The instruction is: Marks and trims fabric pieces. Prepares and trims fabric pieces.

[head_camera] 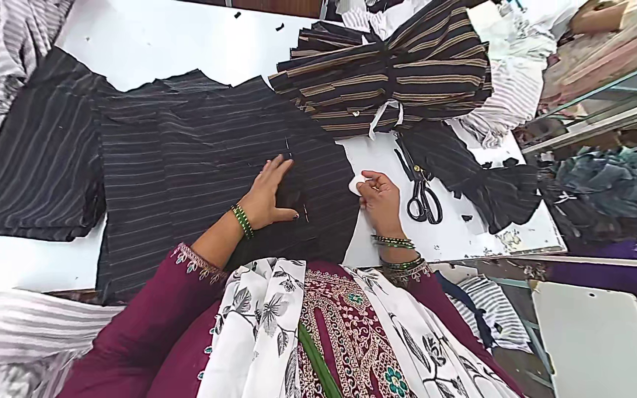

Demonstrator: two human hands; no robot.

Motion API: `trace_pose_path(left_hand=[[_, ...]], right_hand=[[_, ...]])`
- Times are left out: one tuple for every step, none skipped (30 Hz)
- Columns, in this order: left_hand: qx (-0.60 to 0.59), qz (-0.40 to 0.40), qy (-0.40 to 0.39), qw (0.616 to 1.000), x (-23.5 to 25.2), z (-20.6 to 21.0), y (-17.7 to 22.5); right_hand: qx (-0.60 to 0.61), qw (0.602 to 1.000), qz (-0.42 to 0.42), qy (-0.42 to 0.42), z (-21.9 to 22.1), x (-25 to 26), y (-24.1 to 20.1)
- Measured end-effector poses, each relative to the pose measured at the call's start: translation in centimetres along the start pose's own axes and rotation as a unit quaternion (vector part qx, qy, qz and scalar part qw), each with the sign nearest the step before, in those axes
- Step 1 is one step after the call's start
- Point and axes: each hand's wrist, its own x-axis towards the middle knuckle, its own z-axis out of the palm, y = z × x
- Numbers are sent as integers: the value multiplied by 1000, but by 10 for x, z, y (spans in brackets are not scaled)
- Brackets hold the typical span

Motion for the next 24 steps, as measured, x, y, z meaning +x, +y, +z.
trace_pose_path(left_hand=[[13, -32, 40, 999, -12, -3, -2], [42, -75, 70, 994, -24, -6, -4], [73, -115, 85, 987, -35, -8, -6], [96, -143, 82, 982, -45, -10, -8], [99, -145, 66, 982, -55, -9, -9], [82, -113, 43, 989, -65, -6, -7], [44, -50, 11, 998, -75, -2, -3], [-11, 30, -35, 999, -84, 2, 3], [-84, 108, -102, 985, -90, 3, 9], [-161, 166, -170, 958, -93, 4, 12], [-218, 200, -201, 934, -94, 1, 15], [-214, 211, -165, 940, -97, -7, 16], [-144, 190, -74, 968, -101, -22, 13], [-57, 134, 36, 989, -102, -41, 5], [-1, 61, 138, 989, -98, -62, -10], [1, -22, 224, 974, -93, -82, -30], [-51, -110, 298, 947, -88, -100, -48], [-118, -176, 347, 914, -83, -114, -66], [-181, -218, 367, 886, -78, -123, -81], [-232, -239, 374, 865, -74, -127, -90], [-274, -249, 374, 850, -69, -127, -94], [-297, -254, 373, 842, -65, -124, -95], [-305, -256, 368, 840, -62, -121, -93], [-296, -255, 365, 845, -60, -117, -91]], right_hand=[[-20, 1000, 1, 9, -8, 5, 1], [-35, 999, 1, 19, -15, 8, 2], [-41, 999, 0, 28, -20, 10, 4], [-41, 999, 0, 32, -23, 10, 6], [-38, 999, 3, 30, -24, 10, 9], [-35, 999, 6, 30, -24, 9, 11], [-34, 999, 6, 34, -23, 8, 12], [-34, 999, -1, 39, -22, 7, 12], [-37, 998, -13, 45, -20, 4, 10], [-40, 998, -24, 50, -18, 1, 10], [-45, 997, -33, 50, -18, -2, 9], [-54, 997, -41, 47, -18, -4, 10], [-65, 996, -47, 45, -19, -7, 11], [-78, 994, -56, 42, -20, -10, 14], [-94, 992, -69, 41, -21, -13, 16], [-111, 989, -87, 40, -21, -15, 19], [-131, 985, -107, 37, -19, -18, 20], [-151, 979, -132, 28, -14, -22, 18], [-174, 973, -150, 11, -5, -26, 12], [-195, 969, -150, -23, 9, -33, 3], [-226, 963, -133, -69, 26, -40, -10], [-269, 950, -101, -118, 45, -46, -25], [-314, 933, -67, -162, 65, -51, -38], [-355, 913, -40, -196, 82, -54, -49]])
